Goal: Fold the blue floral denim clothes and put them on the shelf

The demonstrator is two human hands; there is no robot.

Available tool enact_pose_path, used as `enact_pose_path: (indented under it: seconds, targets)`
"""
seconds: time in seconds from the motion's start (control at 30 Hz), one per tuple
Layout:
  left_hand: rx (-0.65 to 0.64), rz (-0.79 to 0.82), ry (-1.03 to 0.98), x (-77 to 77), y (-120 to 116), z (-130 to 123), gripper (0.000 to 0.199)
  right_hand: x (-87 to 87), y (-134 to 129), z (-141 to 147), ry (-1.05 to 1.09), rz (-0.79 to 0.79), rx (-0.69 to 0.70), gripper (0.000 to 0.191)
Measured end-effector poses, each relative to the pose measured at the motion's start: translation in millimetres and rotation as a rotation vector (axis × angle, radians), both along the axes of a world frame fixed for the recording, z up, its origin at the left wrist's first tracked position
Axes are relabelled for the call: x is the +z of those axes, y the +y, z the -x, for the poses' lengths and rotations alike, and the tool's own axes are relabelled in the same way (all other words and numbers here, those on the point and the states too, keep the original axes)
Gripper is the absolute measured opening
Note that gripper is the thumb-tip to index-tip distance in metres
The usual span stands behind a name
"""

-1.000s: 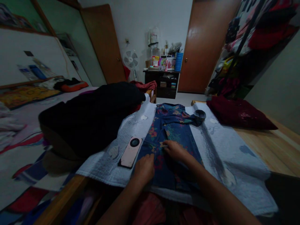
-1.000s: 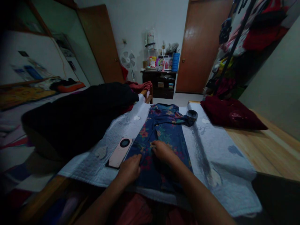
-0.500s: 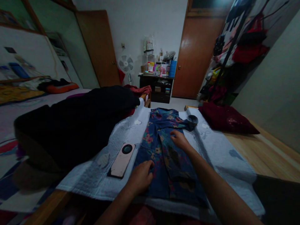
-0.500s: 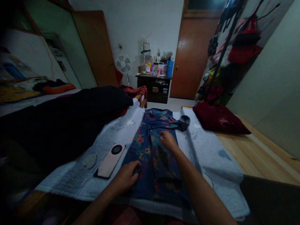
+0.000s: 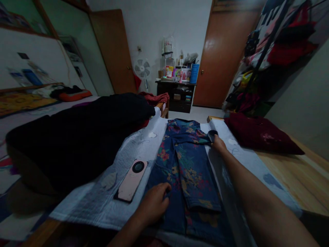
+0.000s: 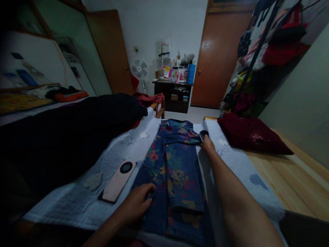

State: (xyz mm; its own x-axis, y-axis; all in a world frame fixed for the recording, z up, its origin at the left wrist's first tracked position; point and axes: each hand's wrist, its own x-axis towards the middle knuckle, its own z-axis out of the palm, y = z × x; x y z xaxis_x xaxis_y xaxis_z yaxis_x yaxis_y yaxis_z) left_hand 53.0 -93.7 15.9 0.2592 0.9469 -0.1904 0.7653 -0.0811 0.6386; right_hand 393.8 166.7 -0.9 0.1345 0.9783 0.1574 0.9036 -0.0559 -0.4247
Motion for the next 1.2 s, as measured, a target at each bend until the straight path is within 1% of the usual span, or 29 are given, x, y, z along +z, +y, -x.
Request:
enact_pose_path:
  seconds: [0.07,0.13,0.2,0.3,0.4,0.53,0.67,0.73,0.8,0.9,0.93,0.97,1.07,1.13,1.2]
  targets:
    - [0.004,0.008,-0.006,0.3,1,0,0.034,-1.3,0,-3,-0.053,0.06,-0.055,0.037]
    - [0.008,0.007,-0.017,-0.4,1,-1,0.034,0.2,-3,-5,-0.088,0.084,-0.074,0.024]
    - [0.011,0.0,-0.022,-1.5,1,-1,0.034,3.1,-9,-7,-0.105,0.072,-0.079,0.017]
    - [0.016,-0.008,-0.016,-2.0,0,-1,0.035,6.8,-18,-6,-0.069,0.021,-0.076,0.008]
    - [0.023,-0.01,-0.023,-0.7,0,0,0.036,8.8,-22,-4,0.018,-0.041,-0.093,0.011]
    - [0.036,-0.002,-0.031,1.9,-2,0,0.037,15.2,-16,-8,0.181,-0.16,-0.164,0.009]
    - [0.064,0.001,-0.073,6.3,-2,-2,0.037,30.0,-8,-22,0.416,-0.298,-0.276,0.009]
    - [0.085,0.008,-0.107,9.8,-1,-4,0.037,39.9,-7,-31,0.532,-0.359,-0.3,0.01]
    - [0.11,0.008,-0.149,13.8,0,-6,0.037,50.6,-7,-41,0.684,-0.432,-0.297,0.01]
    - [0.138,0.006,-0.209,18.7,0,-13,0.037,65.5,-10,-58,1.011,-0.555,-0.264,0.015]
    - [0.14,0.008,-0.223,19.5,0,-16,0.036,69.2,-12,-63,1.084,-0.581,-0.261,0.016]
    - [0.134,0.01,-0.233,19.6,0,-19,0.035,72.0,-14,-68,1.123,-0.597,-0.263,0.017]
    - [0.082,0.029,-0.222,14.4,1,-30,0.036,72.7,-20,-76,1.104,-0.571,-0.283,0.016]
    - [0.042,0.056,-0.183,6.7,2,-35,0.038,66.6,-24,-78,1.085,-0.518,-0.278,0.013]
    - [0.012,0.074,-0.147,-2.5,3,-38,0.039,56.8,-26,-78,1.063,-0.463,-0.271,0.01]
